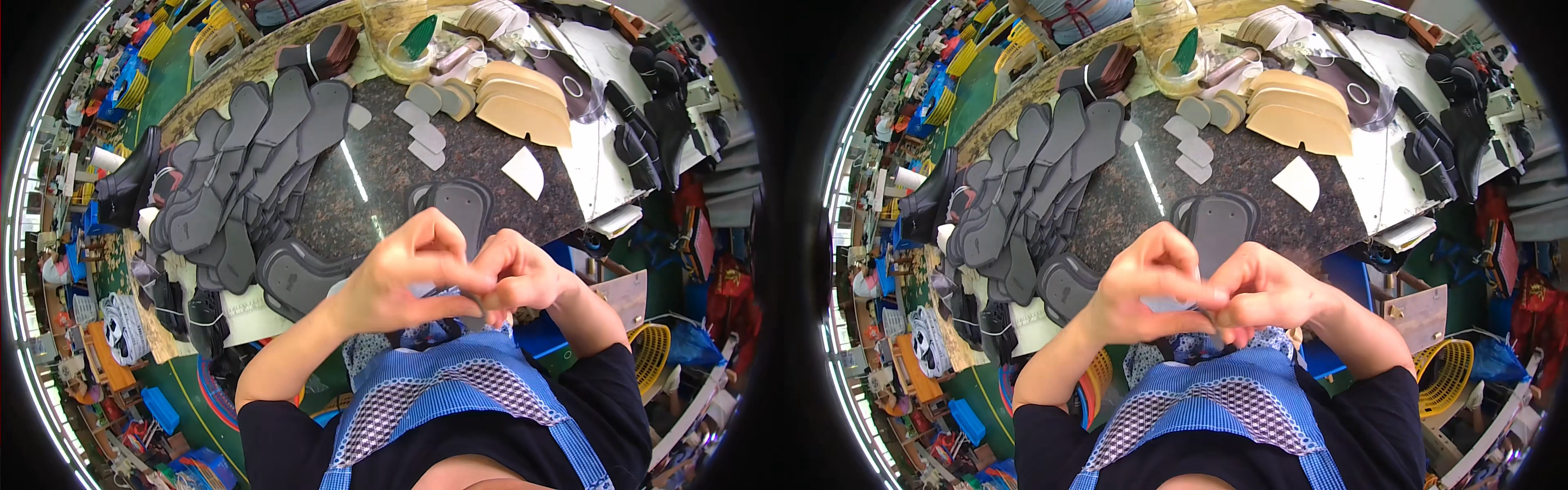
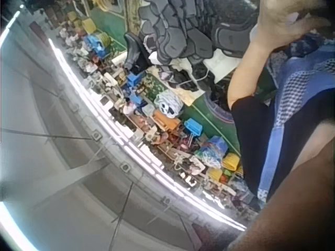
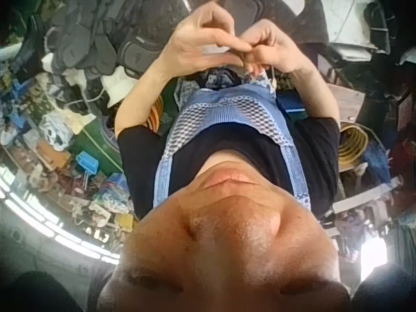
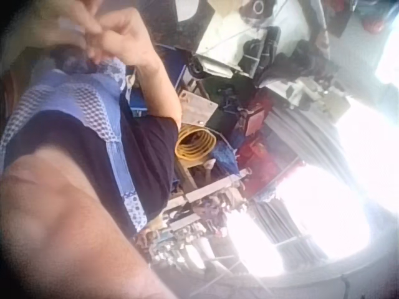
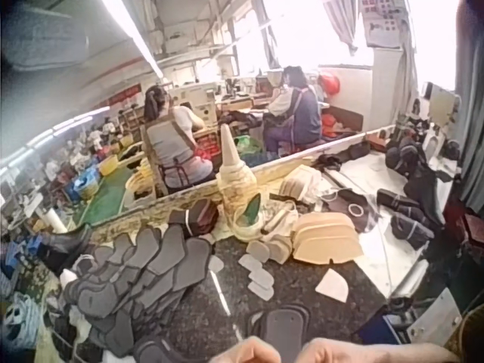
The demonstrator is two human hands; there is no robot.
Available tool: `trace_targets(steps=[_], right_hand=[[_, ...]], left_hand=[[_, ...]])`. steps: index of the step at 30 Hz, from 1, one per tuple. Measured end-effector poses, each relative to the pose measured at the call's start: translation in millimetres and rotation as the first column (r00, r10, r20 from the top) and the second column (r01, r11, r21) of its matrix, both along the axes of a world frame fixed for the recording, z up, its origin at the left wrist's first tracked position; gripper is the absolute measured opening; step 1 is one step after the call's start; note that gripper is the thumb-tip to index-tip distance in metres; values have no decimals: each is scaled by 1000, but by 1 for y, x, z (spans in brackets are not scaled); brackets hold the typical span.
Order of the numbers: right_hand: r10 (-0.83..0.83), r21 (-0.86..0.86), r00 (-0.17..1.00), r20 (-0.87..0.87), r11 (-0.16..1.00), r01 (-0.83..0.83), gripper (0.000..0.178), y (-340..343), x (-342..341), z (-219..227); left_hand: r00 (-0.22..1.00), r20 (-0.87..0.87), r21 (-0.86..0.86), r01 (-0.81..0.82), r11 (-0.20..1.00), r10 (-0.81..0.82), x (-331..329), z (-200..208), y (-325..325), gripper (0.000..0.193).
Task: Manually applying adhesive-backed components and lining to leather shoe uppers at a workstation.
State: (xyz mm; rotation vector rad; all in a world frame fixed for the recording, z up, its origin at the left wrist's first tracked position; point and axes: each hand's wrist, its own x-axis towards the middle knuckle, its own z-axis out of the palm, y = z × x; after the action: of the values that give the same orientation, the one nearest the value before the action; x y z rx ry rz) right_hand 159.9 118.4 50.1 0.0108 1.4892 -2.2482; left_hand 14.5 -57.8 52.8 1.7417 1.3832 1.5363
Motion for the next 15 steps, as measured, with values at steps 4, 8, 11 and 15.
trace_targets(steps=[4,8,11,15], right_hand=[[-689,-130,725,-6,719,683,8,-4,44,-33],[-432,886,838,332,447,-121,22,71,155,-109],[-404,890,797,449,282,-358,33,62,138,-92],[-553,300,833,4,796,526,28,15,40,-32]], left_hand=[[954,-188,304,-169,938,232,43,15,-32,31],[944,255,-81,-193,978,207,10,14,-39,23],[618,669,-503,-34,864,414,7,-10,-27,15],[586,671,-569,12,823,455,-3,-33,3,21]])
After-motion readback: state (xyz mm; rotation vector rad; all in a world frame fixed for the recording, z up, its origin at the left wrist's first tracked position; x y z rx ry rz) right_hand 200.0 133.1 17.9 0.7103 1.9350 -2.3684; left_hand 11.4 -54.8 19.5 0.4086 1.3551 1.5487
